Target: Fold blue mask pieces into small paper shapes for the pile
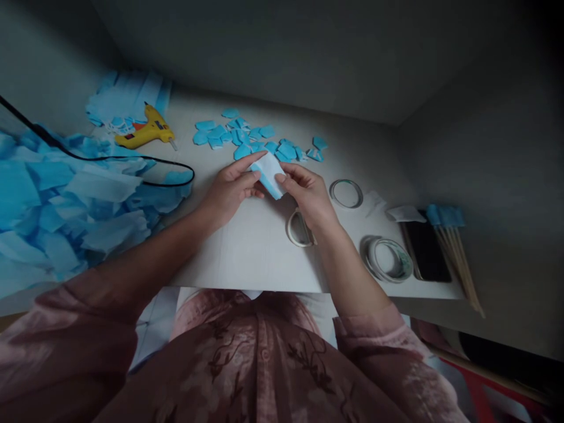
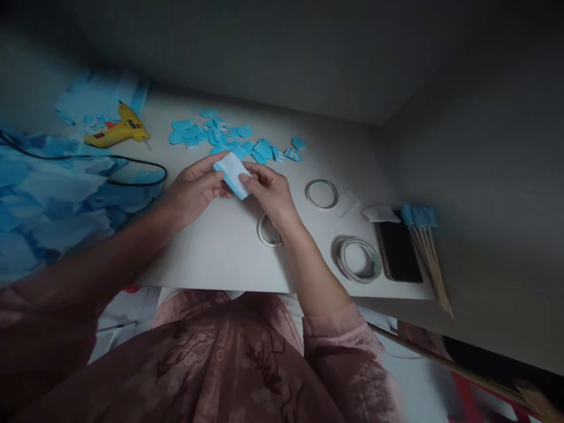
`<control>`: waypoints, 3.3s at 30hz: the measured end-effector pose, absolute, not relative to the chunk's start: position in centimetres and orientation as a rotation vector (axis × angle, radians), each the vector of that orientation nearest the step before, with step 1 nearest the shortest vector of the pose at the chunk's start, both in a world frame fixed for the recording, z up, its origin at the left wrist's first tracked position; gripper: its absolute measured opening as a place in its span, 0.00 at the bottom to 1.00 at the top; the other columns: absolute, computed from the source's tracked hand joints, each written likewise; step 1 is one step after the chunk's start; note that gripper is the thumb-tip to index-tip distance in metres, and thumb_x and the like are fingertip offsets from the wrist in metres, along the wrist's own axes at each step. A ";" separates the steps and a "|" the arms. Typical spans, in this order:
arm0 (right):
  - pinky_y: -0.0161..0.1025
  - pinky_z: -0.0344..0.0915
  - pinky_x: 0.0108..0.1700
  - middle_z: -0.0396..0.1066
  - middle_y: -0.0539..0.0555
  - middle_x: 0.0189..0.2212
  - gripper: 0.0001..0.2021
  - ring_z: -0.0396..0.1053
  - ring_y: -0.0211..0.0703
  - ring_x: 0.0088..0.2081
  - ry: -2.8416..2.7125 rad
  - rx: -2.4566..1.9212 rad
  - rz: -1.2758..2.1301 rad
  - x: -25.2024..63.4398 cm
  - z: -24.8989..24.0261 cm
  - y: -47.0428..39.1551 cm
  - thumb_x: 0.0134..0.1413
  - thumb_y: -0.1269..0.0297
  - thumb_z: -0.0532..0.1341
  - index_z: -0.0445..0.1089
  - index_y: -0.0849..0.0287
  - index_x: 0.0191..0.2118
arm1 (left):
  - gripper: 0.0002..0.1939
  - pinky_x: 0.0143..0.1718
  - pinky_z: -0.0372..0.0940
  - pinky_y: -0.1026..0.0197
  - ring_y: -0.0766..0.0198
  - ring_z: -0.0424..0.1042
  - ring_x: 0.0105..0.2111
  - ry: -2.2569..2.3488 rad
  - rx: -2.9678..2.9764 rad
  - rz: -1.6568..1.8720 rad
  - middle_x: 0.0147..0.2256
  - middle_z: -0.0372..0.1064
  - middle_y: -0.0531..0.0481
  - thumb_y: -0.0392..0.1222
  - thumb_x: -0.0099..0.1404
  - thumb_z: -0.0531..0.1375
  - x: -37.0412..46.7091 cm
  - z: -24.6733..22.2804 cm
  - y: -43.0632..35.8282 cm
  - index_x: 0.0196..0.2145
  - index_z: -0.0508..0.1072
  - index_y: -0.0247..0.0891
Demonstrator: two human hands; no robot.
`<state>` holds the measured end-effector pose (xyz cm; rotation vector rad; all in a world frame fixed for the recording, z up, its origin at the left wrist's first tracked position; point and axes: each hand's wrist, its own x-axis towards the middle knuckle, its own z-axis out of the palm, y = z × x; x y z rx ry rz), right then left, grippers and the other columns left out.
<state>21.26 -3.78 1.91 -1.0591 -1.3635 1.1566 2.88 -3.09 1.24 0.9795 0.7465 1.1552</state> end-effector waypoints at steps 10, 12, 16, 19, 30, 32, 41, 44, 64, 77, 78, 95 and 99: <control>0.39 0.70 0.38 0.69 0.45 0.27 0.31 0.66 0.38 0.31 -1.411 -1.060 1.190 21.0 1.8 -3.7 0.40 0.44 0.78 0.78 0.52 0.50 | 0.33 0.44 0.71 0.56 0.58 0.78 0.40 0.724 0.991 1.118 0.41 0.80 0.47 0.47 0.60 0.71 2.9 1.4 -3.3 0.61 0.73 0.40; 0.39 0.70 0.37 0.69 0.45 0.28 0.31 0.66 0.38 0.30 -1.444 -1.079 1.179 21.0 1.5 -3.7 0.41 0.45 0.78 0.77 0.52 0.51 | 0.32 0.44 0.71 0.56 0.59 0.78 0.39 0.738 0.983 1.118 0.40 0.80 0.48 0.46 0.59 0.72 3.0 1.2 -3.2 0.60 0.73 0.39; 0.39 0.69 0.38 0.69 0.46 0.28 0.28 0.66 0.38 0.32 -1.474 -1.075 1.192 21.0 1.7 -3.8 0.46 0.42 0.75 0.78 0.52 0.50 | 0.29 0.39 0.71 0.60 0.63 0.77 0.34 0.787 0.972 1.145 0.34 0.78 0.51 0.41 0.59 0.70 3.0 1.0 -3.0 0.59 0.75 0.37; 0.39 0.69 0.41 0.70 0.48 0.30 0.24 0.67 0.39 0.34 -1.459 -1.049 1.163 20.8 2.4 -4.1 0.52 0.38 0.70 0.79 0.54 0.43 | 0.30 0.36 0.70 0.61 0.64 0.75 0.30 0.827 0.995 1.152 0.30 0.76 0.53 0.40 0.60 0.69 3.0 1.2 -3.1 0.60 0.74 0.37; 0.37 0.60 0.35 0.71 0.47 0.28 0.20 0.61 0.36 0.30 -1.476 -1.133 1.045 20.5 2.8 -4.6 0.50 0.42 0.73 0.79 0.56 0.34 | 0.32 0.36 0.68 0.61 0.60 0.76 0.34 0.826 1.166 1.104 0.35 0.80 0.51 0.42 0.62 0.71 3.1 2.1 -4.4 0.63 0.73 0.42; 0.37 0.59 0.34 0.71 0.47 0.28 0.20 0.59 0.35 0.29 -1.482 -1.124 1.005 20.4 2.7 -4.6 0.51 0.42 0.72 0.77 0.56 0.32 | 0.32 0.34 0.67 0.62 0.59 0.77 0.34 0.843 1.226 1.084 0.31 0.78 0.52 0.43 0.62 0.71 3.1 1.9 -4.4 0.63 0.73 0.42; 0.37 0.58 0.32 0.67 0.45 0.26 0.21 0.59 0.35 0.27 -1.424 -1.092 0.909 21.2 2.5 -4.0 0.53 0.39 0.70 0.77 0.54 0.31 | 0.30 0.36 0.70 0.60 0.64 0.73 0.28 0.894 1.376 0.958 0.26 0.73 0.56 0.41 0.60 0.68 3.3 1.3 -4.1 0.60 0.74 0.36; 0.38 0.58 0.32 0.67 0.45 0.25 0.19 0.59 0.35 0.27 -1.447 -1.092 0.883 21.2 2.6 -4.1 0.54 0.42 0.71 0.77 0.54 0.31 | 0.25 0.36 0.69 0.61 0.65 0.73 0.29 0.858 1.398 0.930 0.26 0.73 0.55 0.42 0.59 0.68 3.3 1.7 -4.1 0.54 0.76 0.36; 0.55 0.72 0.59 0.73 0.55 0.62 0.24 0.70 0.53 0.61 -1.806 -1.000 0.506 22.2 2.0 -4.0 0.68 0.49 0.58 0.65 0.45 0.66 | 0.12 0.43 0.70 0.55 0.57 0.79 0.36 0.772 0.914 1.085 0.34 0.81 0.42 0.46 0.61 0.69 2.9 1.9 -3.2 0.36 0.80 0.33; 0.59 0.63 0.66 0.76 0.58 0.56 0.14 0.71 0.54 0.60 -1.870 -0.953 0.211 22.1 2.8 -4.3 0.70 0.51 0.56 0.76 0.51 0.49 | 0.15 0.43 0.69 0.56 0.58 0.79 0.37 0.650 0.861 1.109 0.36 0.81 0.44 0.48 0.60 0.74 3.0 2.1 -3.3 0.38 0.82 0.34; 0.59 0.63 0.66 0.76 0.57 0.57 0.15 0.71 0.54 0.61 -1.871 -0.959 0.201 22.1 2.8 -4.3 0.71 0.51 0.56 0.76 0.50 0.50 | 0.15 0.42 0.69 0.56 0.59 0.78 0.38 0.649 0.860 1.108 0.36 0.81 0.44 0.48 0.59 0.74 2.9 2.1 -3.3 0.38 0.82 0.34; 0.60 0.60 0.68 0.73 0.59 0.61 0.25 0.67 0.55 0.65 -1.907 -0.985 0.337 21.6 2.8 -4.6 0.72 0.41 0.51 0.80 0.51 0.47 | 0.18 0.43 0.70 0.58 0.60 0.78 0.37 0.603 0.915 1.071 0.34 0.79 0.47 0.54 0.60 0.74 3.1 1.7 -3.2 0.36 0.81 0.36; 0.60 0.61 0.68 0.71 0.58 0.64 0.25 0.65 0.54 0.67 -1.924 -0.958 0.343 21.6 2.7 -4.6 0.73 0.43 0.50 0.81 0.51 0.45 | 0.19 0.42 0.70 0.58 0.61 0.77 0.37 0.590 0.917 1.079 0.34 0.79 0.46 0.55 0.59 0.74 3.1 1.6 -3.2 0.36 0.81 0.35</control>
